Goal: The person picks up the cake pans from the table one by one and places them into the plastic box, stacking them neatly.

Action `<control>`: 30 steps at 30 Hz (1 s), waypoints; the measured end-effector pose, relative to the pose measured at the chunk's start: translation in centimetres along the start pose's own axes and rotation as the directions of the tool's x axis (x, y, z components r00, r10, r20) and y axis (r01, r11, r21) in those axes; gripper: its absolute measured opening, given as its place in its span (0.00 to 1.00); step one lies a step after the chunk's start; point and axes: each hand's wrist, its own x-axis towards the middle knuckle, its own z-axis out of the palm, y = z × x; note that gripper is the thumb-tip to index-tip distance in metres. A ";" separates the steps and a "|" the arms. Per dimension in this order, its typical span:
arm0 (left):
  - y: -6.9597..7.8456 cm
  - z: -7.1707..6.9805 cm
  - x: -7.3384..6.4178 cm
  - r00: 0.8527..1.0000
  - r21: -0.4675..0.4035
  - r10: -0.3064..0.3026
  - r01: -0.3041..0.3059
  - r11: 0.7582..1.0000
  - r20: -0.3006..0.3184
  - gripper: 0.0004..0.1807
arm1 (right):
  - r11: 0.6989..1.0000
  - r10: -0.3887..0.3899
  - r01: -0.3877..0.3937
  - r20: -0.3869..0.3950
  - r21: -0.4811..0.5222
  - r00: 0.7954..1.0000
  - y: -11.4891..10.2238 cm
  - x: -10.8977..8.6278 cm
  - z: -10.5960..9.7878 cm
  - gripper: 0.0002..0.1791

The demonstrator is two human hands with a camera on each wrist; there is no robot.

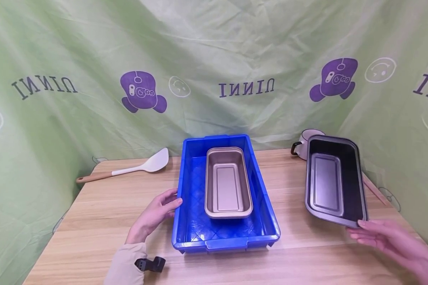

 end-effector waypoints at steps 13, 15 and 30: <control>-0.1 0.1 0.0 1.000 0.014 0.003 -0.003 1.000 -0.003 0.33 | 0.951 -0.123 0.105 -0.043 -0.292 0.992 -0.2 5.4 2.0 0.27; -0.1 0.1 0.0 1.000 0.014 0.002 -0.002 1.000 -0.005 0.33 | 0.942 -0.134 0.108 -0.060 -0.319 0.989 -0.5 6.3 2.4 0.26; -0.1 0.0 -0.1 1.000 0.014 0.002 -0.002 1.000 -0.009 0.34 | 0.923 -0.192 0.155 -0.072 -0.352 0.979 -1.1 12.0 5.2 0.24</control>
